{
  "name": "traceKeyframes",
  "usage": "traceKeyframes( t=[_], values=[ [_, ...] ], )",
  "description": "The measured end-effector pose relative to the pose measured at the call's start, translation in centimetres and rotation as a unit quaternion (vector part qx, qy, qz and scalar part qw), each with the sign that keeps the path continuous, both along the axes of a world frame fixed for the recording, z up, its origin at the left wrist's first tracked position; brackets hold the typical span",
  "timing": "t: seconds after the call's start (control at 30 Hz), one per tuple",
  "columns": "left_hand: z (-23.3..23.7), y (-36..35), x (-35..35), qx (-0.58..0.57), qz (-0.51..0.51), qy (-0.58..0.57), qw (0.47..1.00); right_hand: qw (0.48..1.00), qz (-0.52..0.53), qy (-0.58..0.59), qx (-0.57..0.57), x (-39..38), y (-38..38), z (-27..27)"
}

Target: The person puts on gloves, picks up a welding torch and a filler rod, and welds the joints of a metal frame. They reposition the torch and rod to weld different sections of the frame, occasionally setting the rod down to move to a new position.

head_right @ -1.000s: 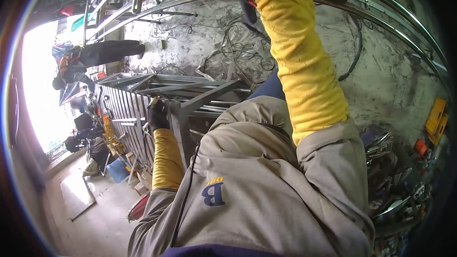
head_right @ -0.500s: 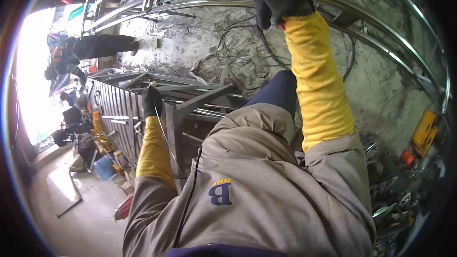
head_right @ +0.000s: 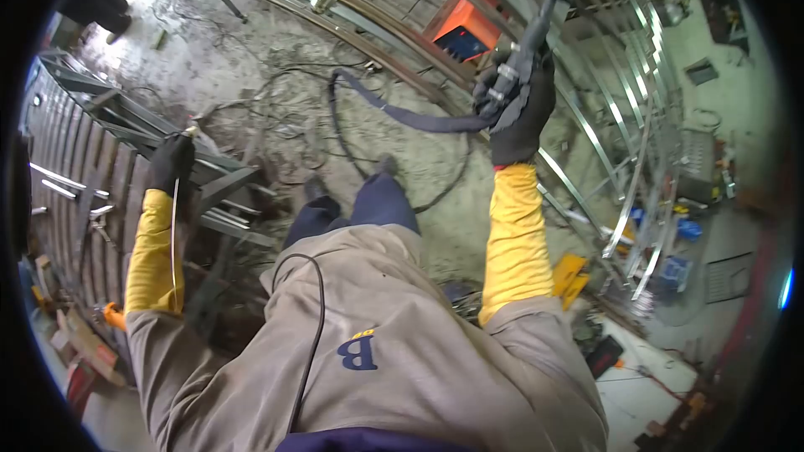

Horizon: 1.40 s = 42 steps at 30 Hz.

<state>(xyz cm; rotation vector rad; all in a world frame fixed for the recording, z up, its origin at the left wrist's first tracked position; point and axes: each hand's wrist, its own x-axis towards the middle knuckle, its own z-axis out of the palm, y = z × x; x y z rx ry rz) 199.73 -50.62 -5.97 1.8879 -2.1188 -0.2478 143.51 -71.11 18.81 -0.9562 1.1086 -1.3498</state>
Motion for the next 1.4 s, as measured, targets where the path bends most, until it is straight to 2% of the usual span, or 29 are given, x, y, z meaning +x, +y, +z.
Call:
traceKeyframes(
  t=[0.03, 0.1, 0.17, 0.2, 0.23, 0.3, 0.37, 0.4, 0.43, 0.5, 0.57, 0.63, 0.67, 0.7, 0.77, 0.87, 0.93, 0.97, 1.03, 1.1, 1.17, 1.23, 1.3, 1.37, 1.4],
  values=[
    [0.1, 0.3, -0.3, -0.016, 0.011, -0.018, 1.0, 0.999, 0.015, 0.03, -0.003, 0.1, 0.1, 0.1],
    [1.2, 0.7, -1.4, -0.065, 0.028, -0.059, 0.996, 0.999, 0.02, 0.012, 0.021, -0.5, -0.4, -0.2],
    [1.6, 1.0, -1.3, -0.106, 0.02, -0.074, 0.991, 0.997, -0.059, 0.039, 0.011, 0.7, -0.4, -0.1],
    [2.0, 1.1, -1.9, -0.098, 0.05, -0.062, 0.992, 0.997, -0.054, 0.059, 0.007, 0.7, -0.3, -0.1],
    [0.0, 2.3, -0.9, -0.091, 0.059, -0.073, 0.991, 0.997, -0.043, 0.057, 0.019, 0.6, -0.2, 0.0],
    [1.1, 2.2, -1.3, -0.122, 0.087, -0.05, 0.987, 0.996, -0.032, 0.076, 0.03, 0.6, 0.0, 0.5],
    [0.7, 2.8, -0.9, -0.125, 0.122, -0.021, 0.984, 0.992, -0.04, 0.071, 0.091, 0.5, 0.2, 1.0],
    [0.5, 3.1, -0.8, -0.092, 0.138, -0.013, 0.986, 0.994, -0.061, 0.059, 0.064, -0.3, -0.7, 0.3],
    [-1.9, 4.0, 0.0, -0.095, 0.143, -0.039, 0.984, 0.993, -0.063, 0.075, 0.063, -1.4, -0.8, 0.1],
    [0.0, 3.5, -0.6, -0.1, 0.162, 0.016, 0.982, 0.999, -0.041, 0.024, 0.011, 0.1, 0.0, 0.3],
    [0.1, 3.4, -0.5, -0.092, 0.162, 0.04, 0.982, 1.0, -0.005, 0.009, 0.02, -1.1, -0.2, 0.4],
    [0.6, 3.3, -0.6, -0.077, 0.16, 0.053, 0.983, 0.997, -0.048, 0.061, 0.026, -3.3, -0.7, -0.2],
    [1.1, 3.0, -0.6, -0.094, 0.146, 0.096, 0.98, 0.987, -0.112, 0.11, 0.034, -0.2, -0.4, 0.5],
    [1.3, 3.1, -0.3, -0.097, 0.14, 0.107, 0.98, 0.987, -0.116, 0.099, 0.047, 0.5, -0.3, 0.5],
    [1.2, 2.9, -0.4, -0.11, 0.149, 0.124, 0.975, 0.997, -0.065, 0.019, 0.022, -0.2, -0.4, 0.4],
    [1.5, 2.9, -0.7, -0.125, 0.163, 0.129, 0.97, 0.997, -0.075, -0.005, 0.035, 0.5, -0.2, 0.0],
    [2.2, 2.0, -0.6, -0.129, 0.153, 0.1, 0.975, 0.992, -0.101, 0.071, 0.02, 1.4, -0.3, 0.5],
    [2.8, 1.5, -0.7, -0.13, 0.153, 0.119, 0.972, 0.993, -0.107, 0.056, 0.019, 1.3, -0.2, 0.6],
    [3.1, 1.4, -1.0, -0.133, 0.148, 0.129, 0.972, 0.996, -0.036, 0.064, 0.056, 0.7, 0.0, 0.8],
    [2.1, 1.7, -0.4, -0.107, 0.154, 0.141, 0.972, 0.996, -0.051, 0.029, 0.06, 0.6, -0.2, 0.6],
    [1.3, 1.6, 0.0, -0.104, 0.155, 0.136, 0.973, 0.998, 0.021, 0.011, 0.053, -1.3, -0.5, -0.2],
    [1.2, 1.3, -0.3, -0.118, 0.162, 0.206, 0.958, 0.998, 0.01, -0.028, 0.048, -1.3, -0.7, -0.3],
    [0.9, 1.0, -0.2, -0.111, 0.183, 0.238, 0.947, 0.991, 0.123, -0.051, -0.002, -2.6, -1.3, -1.8],
    [1.5, 0.2, -0.9, -0.041, 0.273, 0.417, 0.866, 0.99, 0.122, -0.066, 0.011, -2.8, -1.1, -1.8],
    [1.6, -0.3, -1.0, -0.028, 0.302, 0.485, 0.82, 0.984, 0.164, -0.063, -0.017, -3.6, -1.7, -2.4]
  ],
)
